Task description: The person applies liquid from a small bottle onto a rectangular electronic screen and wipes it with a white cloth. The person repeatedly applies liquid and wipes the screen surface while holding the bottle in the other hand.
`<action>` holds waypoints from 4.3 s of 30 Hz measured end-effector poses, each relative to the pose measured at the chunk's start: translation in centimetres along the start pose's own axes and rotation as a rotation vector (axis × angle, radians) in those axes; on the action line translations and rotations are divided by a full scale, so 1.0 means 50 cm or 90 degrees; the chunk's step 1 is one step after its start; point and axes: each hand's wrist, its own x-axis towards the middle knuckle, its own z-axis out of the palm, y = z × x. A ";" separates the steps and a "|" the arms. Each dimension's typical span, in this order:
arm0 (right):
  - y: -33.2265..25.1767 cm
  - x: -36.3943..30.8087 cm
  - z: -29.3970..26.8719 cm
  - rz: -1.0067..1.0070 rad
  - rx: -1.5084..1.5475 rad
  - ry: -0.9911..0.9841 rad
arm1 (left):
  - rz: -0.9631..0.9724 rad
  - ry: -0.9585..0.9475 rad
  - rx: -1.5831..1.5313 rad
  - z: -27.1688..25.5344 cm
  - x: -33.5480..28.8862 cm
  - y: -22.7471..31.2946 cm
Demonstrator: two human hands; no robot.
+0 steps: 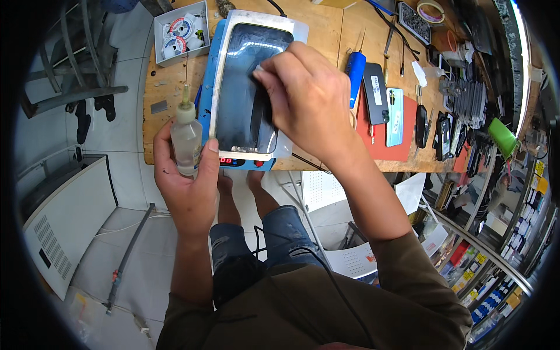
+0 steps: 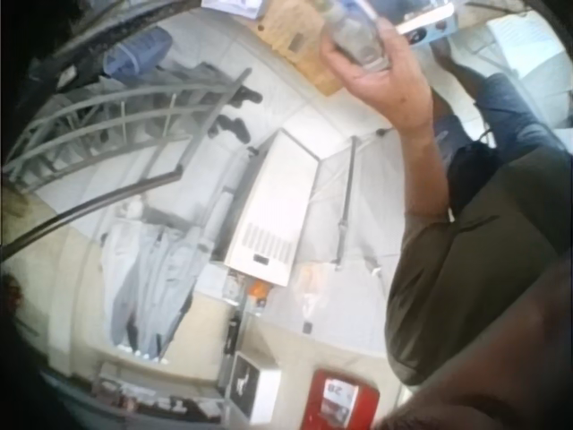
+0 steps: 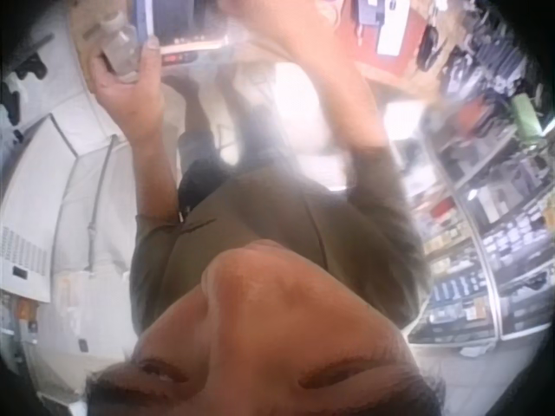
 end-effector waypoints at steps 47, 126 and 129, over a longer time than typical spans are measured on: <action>-0.045 -0.088 -0.073 -0.007 0.093 -0.105 | 0.051 0.005 0.037 0.007 0.011 -0.011; -0.168 -0.079 -0.017 0.513 0.082 0.165 | -0.138 -0.287 -0.030 -0.164 0.112 0.082; -0.210 -0.045 0.015 0.460 -0.062 0.177 | -0.113 -0.297 0.050 -0.193 0.130 0.085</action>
